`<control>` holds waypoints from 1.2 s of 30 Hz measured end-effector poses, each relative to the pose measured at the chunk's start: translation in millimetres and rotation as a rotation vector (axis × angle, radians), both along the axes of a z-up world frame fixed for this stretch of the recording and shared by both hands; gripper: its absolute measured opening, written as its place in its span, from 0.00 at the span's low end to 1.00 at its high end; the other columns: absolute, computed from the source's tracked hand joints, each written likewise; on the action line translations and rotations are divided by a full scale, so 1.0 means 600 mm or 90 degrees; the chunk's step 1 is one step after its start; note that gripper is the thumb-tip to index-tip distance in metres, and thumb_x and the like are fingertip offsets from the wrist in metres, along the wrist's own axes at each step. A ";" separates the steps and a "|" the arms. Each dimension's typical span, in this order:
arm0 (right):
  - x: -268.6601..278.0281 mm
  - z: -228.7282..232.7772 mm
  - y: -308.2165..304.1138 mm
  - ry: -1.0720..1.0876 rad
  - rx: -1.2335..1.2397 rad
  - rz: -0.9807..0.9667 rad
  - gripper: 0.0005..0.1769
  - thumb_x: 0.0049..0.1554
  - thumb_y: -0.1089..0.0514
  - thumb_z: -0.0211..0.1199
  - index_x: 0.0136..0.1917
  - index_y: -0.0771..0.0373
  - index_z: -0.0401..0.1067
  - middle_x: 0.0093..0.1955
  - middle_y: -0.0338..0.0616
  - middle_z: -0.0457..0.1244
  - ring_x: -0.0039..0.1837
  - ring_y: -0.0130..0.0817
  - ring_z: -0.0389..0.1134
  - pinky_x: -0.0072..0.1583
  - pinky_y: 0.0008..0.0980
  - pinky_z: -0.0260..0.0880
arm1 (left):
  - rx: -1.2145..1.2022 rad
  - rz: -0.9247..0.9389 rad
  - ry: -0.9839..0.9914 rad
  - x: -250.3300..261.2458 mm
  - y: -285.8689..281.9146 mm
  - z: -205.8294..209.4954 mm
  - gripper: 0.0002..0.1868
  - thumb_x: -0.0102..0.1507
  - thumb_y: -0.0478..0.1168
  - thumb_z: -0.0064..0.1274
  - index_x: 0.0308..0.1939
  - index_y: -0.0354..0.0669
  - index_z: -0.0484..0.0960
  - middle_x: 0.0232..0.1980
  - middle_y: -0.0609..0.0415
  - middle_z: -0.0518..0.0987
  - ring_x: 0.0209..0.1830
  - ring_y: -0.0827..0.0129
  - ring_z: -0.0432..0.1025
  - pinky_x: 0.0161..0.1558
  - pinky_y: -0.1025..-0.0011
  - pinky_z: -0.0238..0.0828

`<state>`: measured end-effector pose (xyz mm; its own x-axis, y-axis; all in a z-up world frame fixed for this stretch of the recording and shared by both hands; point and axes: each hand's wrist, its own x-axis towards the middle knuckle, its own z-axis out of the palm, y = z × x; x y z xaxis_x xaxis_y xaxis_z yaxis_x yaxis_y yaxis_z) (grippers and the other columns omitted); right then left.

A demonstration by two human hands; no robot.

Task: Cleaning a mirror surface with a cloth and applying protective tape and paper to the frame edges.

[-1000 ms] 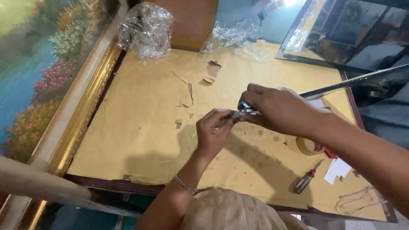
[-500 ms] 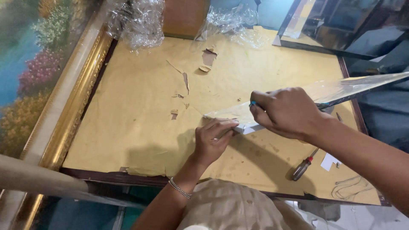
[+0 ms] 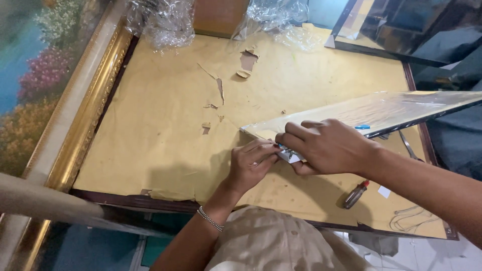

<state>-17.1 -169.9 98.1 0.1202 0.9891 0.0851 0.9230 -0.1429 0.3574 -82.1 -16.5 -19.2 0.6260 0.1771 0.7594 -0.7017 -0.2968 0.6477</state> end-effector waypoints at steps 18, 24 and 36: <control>0.011 0.006 0.009 0.012 0.055 -0.015 0.23 0.47 0.33 0.42 0.42 0.52 0.60 0.36 0.33 0.54 0.34 0.32 0.62 0.30 0.30 0.65 | -0.078 0.004 0.013 0.013 -0.002 0.000 0.14 0.48 0.29 0.58 0.30 0.42 0.67 0.31 0.53 0.78 0.30 0.65 0.75 0.32 0.75 0.71; 0.034 0.037 -0.033 0.183 0.275 -0.324 0.33 0.47 0.40 0.51 0.62 0.55 0.56 0.43 0.40 0.62 0.43 0.41 0.68 0.41 0.41 0.68 | 0.025 0.064 -0.026 0.026 0.006 0.023 0.12 0.51 0.30 0.55 0.37 0.47 0.78 0.37 0.59 0.76 0.38 0.64 0.74 0.38 0.70 0.73; 0.056 -0.119 -0.216 0.285 0.412 -0.951 0.20 0.56 0.48 0.51 0.61 0.53 0.59 0.49 0.54 0.63 0.55 0.57 0.61 0.54 0.55 0.61 | -0.240 -0.033 0.122 0.183 0.056 0.016 0.11 0.63 0.37 0.38 0.49 0.41 0.62 0.46 0.54 0.62 0.49 0.71 0.56 0.51 0.70 0.59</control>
